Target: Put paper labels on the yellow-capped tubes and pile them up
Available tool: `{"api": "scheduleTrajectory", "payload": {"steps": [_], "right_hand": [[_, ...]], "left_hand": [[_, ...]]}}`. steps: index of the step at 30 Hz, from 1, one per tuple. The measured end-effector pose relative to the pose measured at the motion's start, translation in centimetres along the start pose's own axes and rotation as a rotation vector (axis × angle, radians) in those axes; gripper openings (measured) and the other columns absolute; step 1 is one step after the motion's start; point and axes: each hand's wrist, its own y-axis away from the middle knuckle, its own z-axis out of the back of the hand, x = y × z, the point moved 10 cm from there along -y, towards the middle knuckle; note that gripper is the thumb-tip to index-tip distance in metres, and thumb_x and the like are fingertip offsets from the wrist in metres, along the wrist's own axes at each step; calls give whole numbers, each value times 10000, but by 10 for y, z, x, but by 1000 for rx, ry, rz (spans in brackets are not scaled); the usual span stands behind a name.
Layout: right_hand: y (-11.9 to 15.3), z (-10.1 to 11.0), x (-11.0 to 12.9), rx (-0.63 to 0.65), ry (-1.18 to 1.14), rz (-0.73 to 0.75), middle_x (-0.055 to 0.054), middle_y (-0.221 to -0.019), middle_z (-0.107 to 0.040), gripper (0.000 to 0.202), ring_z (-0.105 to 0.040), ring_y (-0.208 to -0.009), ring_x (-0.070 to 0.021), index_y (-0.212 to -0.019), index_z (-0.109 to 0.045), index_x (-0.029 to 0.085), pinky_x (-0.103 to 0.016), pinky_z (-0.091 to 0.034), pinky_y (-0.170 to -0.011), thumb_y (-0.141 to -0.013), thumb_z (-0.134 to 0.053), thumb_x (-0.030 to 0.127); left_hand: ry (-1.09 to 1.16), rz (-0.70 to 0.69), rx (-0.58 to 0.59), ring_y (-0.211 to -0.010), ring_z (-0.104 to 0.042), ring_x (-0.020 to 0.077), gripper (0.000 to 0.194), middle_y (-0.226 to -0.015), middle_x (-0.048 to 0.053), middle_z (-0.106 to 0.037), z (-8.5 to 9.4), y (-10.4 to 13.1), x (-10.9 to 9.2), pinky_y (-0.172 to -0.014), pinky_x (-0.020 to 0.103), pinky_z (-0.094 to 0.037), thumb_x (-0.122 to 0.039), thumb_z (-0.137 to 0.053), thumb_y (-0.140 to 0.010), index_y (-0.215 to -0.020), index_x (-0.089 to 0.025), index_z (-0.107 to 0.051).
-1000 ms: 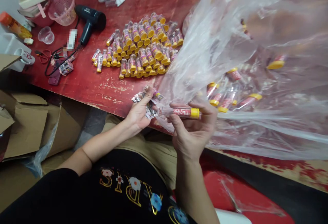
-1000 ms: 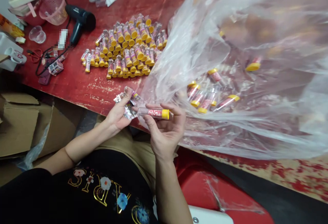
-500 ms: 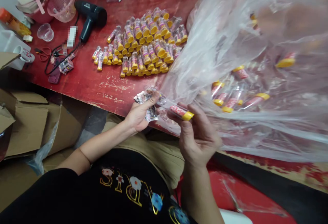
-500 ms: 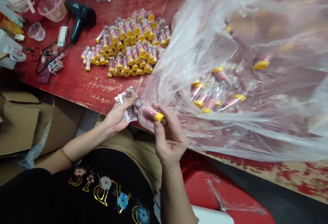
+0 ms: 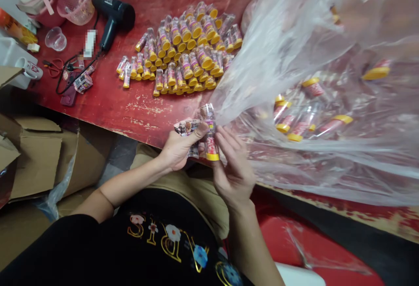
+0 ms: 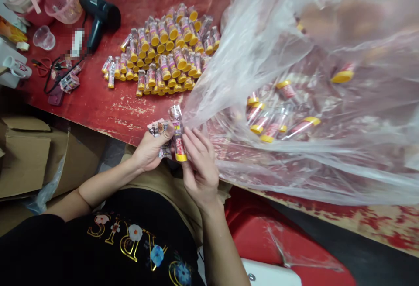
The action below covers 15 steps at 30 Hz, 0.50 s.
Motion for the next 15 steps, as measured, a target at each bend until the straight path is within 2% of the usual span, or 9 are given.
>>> {"api": "scheduleTrajectory", "payload": {"steps": [2,4,9,12,15], "right_hand": [[-3,2,0,-40,-9,19,-69,-1393,-764,426,-703,-1355,-300,-1388,-736,353,-602,-556,-1181,-991,-657,222],[-4,11,-4,-172,-40,-28,-58,-1242,-818,352,-765,-1207,-285,-1297,-787,340,-570,-596,-1110,-979,-689,225],[-2,18,-8,-396,-34,-156,-38,-998,-810,172,-759,-960,-241,-1078,-847,299,-485,-618,-954,-911,-808,295],[-5,17,-10,-449,-40,-216,-37,-907,-790,127,-735,-877,-237,-953,-840,272,-476,-619,-889,-875,-847,371],[-11,16,-9,-465,-60,-214,-31,-859,-782,138,-718,-836,-237,-884,-820,268,-484,-614,-874,-847,-870,392]], "left_hand": [[-17,4,30,-562,-582,84,642,-686,-14,-689,-3,2,0,-538,237,-446,-563,-1056,-445,-781,-150,-696],[-16,-13,60,-543,-576,78,672,-679,-19,-689,-7,6,-1,-510,227,-435,-580,-1055,-399,-781,-158,-699],[-8,-48,77,-534,-581,82,666,-693,-28,-692,-10,14,2,-471,219,-447,-603,-1046,-418,-798,-171,-710],[-34,-84,58,-587,-603,94,652,-757,-6,-724,-7,16,1,-496,225,-466,-600,-1043,-441,-824,-171,-736],[-60,-109,34,-647,-623,116,649,-790,11,-737,-3,17,-2,-570,251,-509,-614,-1038,-438,-817,-177,-742]]}}
